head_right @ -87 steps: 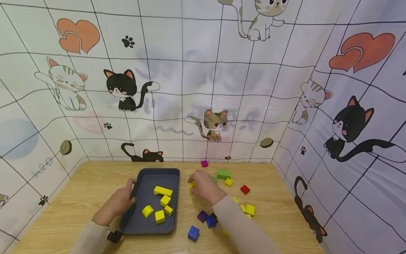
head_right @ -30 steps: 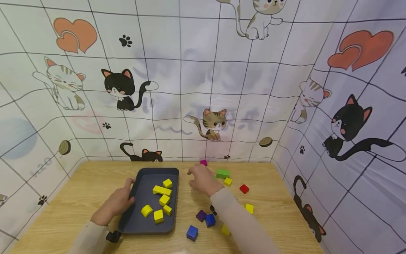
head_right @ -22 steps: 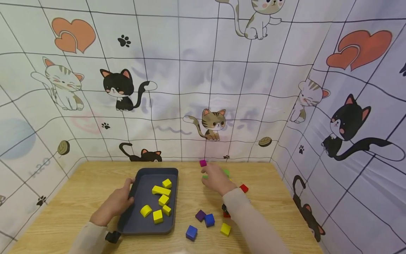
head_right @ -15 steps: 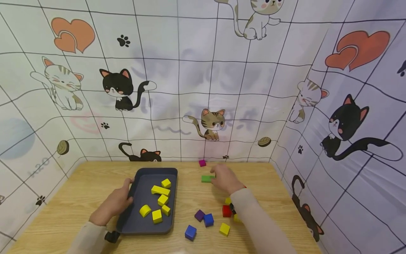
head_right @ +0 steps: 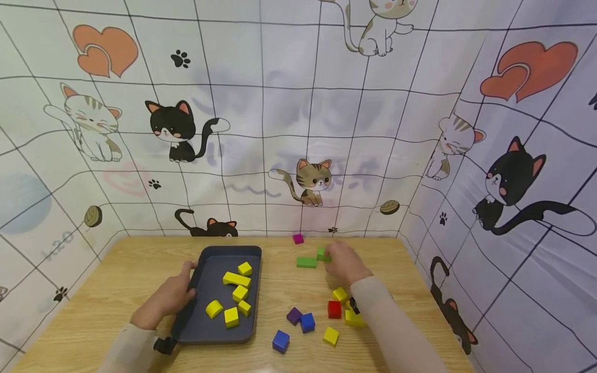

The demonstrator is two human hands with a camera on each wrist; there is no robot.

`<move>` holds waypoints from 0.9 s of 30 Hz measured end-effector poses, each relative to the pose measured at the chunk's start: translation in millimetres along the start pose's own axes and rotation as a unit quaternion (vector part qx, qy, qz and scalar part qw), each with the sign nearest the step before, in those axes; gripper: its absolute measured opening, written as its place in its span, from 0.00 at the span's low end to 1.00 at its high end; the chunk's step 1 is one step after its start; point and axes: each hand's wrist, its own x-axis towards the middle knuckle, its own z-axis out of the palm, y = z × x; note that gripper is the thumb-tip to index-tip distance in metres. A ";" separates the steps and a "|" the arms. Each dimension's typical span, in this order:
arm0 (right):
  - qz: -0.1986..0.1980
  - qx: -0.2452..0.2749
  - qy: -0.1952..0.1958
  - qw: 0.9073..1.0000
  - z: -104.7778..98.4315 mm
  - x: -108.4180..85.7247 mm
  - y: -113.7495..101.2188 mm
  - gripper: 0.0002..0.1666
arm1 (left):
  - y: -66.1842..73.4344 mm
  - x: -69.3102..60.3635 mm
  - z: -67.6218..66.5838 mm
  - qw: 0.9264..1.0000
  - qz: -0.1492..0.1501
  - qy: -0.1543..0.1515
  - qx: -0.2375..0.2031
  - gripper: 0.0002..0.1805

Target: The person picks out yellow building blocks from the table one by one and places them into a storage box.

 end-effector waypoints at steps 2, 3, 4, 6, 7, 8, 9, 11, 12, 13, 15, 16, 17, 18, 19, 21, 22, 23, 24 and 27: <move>0.005 0.000 -0.009 1.000 -1.4 -0.2 0.7 0.14 | -3.2 0.5 -0.3 1.000 0.009 -0.003 -0.006 0.36; 0.007 -0.002 -0.015 1.000 -2.2 -0.4 1.0 0.14 | -4.2 0.3 -1.1 1.000 0.017 -0.005 -0.008 0.36; 0.009 -0.002 -0.021 1.000 -2.8 -0.6 1.2 0.14 | -4.5 0.4 -2.3 1.000 0.014 -0.011 -0.014 0.37; 0.015 -0.002 -0.032 0.999 -3.4 -1.3 1.7 0.15 | -3.6 0.6 -5.5 0.999 0.007 -0.025 -0.028 0.38; 0.018 -0.001 -0.037 0.999 -3.4 -1.9 1.9 0.16 | -0.5 0.1 -9.1 0.998 -0.009 -0.039 -0.042 0.39; 0.020 0.000 -0.040 0.999 -3.3 -2.5 2.4 0.16 | 0.4 0.3 -10.9 0.998 -0.017 -0.046 -0.047 0.40; 0.023 0.005 -0.041 0.999 -3.2 -3.2 2.8 0.17 | 1.1 0.4 -12.6 0.997 -0.022 -0.051 -0.049 0.41; 0.031 0.015 -0.044 0.998 -2.3 -4.7 3.1 0.19 | 2.0 0.5 -15.4 0.996 -0.034 -0.064 -0.053 0.42; 0.034 0.020 -0.045 0.998 -1.9 -5.7 3.0 0.20 | 2.2 0.1 -16.6 0.996 -0.037 -0.068 -0.055 0.42; 0.037 0.025 -0.046 0.998 -1.3 -6.7 3.0 0.21 | 1.8 -0.1 -17.4 0.995 -0.037 -0.071 -0.054 0.42; 0.035 0.025 -0.049 0.998 0.0 -8.1 2.7 0.20 | 1.3 -1.7 -18.8 0.994 -0.040 -0.078 -0.060 0.42; 0.034 0.025 -0.051 0.998 0.7 -8.8 2.5 0.20 | 1.6 -2.8 -19.8 0.993 -0.043 -0.084 -0.069 0.42; 0.033 0.026 -0.052 0.998 1.1 -9.4 2.2 0.20 | 1.8 -3.8 -20.5 0.992 -0.045 -0.088 -0.077 0.42; 0.033 0.028 -0.053 0.998 1.5 -10.1 1.9 0.19 | 2.3 -4.7 -21.3 0.991 -0.047 -0.091 -0.086 0.42; 0.032 0.028 -0.054 0.998 1.8 -10.2 1.7 0.19 | 2.8 -5.6 -22.1 0.990 -0.049 -0.094 -0.095 0.43; 0.031 0.029 -0.052 0.998 2.3 -10.2 1.0 0.18 | 3.8 -7.2 -23.4 0.987 -0.053 -0.099 -0.112 0.43; 0.033 0.032 -0.052 0.998 2.8 -9.9 0.9 0.18 | 4.0 -7.4 -23.7 0.986 -0.055 -0.100 -0.118 0.43; 0.029 0.029 -0.051 0.998 3.0 -9.7 0.8 0.18 | 3.9 -7.3 -23.9 0.986 -0.055 -0.100 -0.121 0.43; 0.027 0.027 -0.050 0.998 3.4 -9.5 0.5 0.17 | 3.5 -7.0 -23.9 0.986 -0.055 -0.100 -0.122 0.43; 0.018 0.022 -0.045 0.999 4.5 -8.5 -0.6 0.17 | 2.1 -5.8 -23.7 0.986 -0.054 -0.097 -0.121 0.44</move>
